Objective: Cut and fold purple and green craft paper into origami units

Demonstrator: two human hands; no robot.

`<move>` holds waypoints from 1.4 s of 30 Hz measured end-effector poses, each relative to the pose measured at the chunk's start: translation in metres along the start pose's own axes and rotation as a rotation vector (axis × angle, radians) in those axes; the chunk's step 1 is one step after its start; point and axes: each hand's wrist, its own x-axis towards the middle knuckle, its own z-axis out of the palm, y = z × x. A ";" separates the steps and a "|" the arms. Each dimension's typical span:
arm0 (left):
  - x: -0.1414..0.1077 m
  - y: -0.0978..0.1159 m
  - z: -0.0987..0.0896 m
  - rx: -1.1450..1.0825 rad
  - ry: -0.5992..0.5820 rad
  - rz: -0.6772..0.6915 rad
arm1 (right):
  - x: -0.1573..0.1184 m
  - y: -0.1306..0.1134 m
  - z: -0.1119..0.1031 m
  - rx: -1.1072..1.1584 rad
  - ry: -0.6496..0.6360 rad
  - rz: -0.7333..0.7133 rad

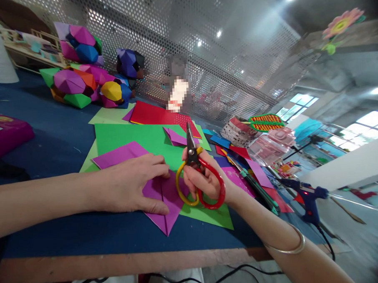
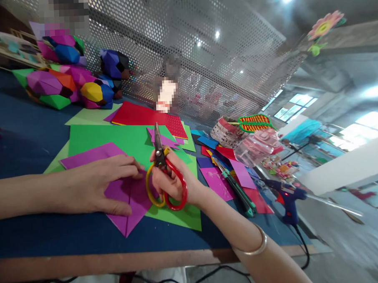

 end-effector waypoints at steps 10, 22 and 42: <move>-0.003 -0.004 0.003 -0.002 0.046 0.020 | 0.005 0.009 -0.016 -0.060 0.029 -0.023; -0.003 -0.006 0.003 -0.017 0.017 0.022 | 0.006 0.012 -0.022 -0.059 0.035 0.034; -0.003 -0.002 0.000 0.010 -0.003 -0.010 | 0.005 0.017 -0.025 -0.032 0.060 0.056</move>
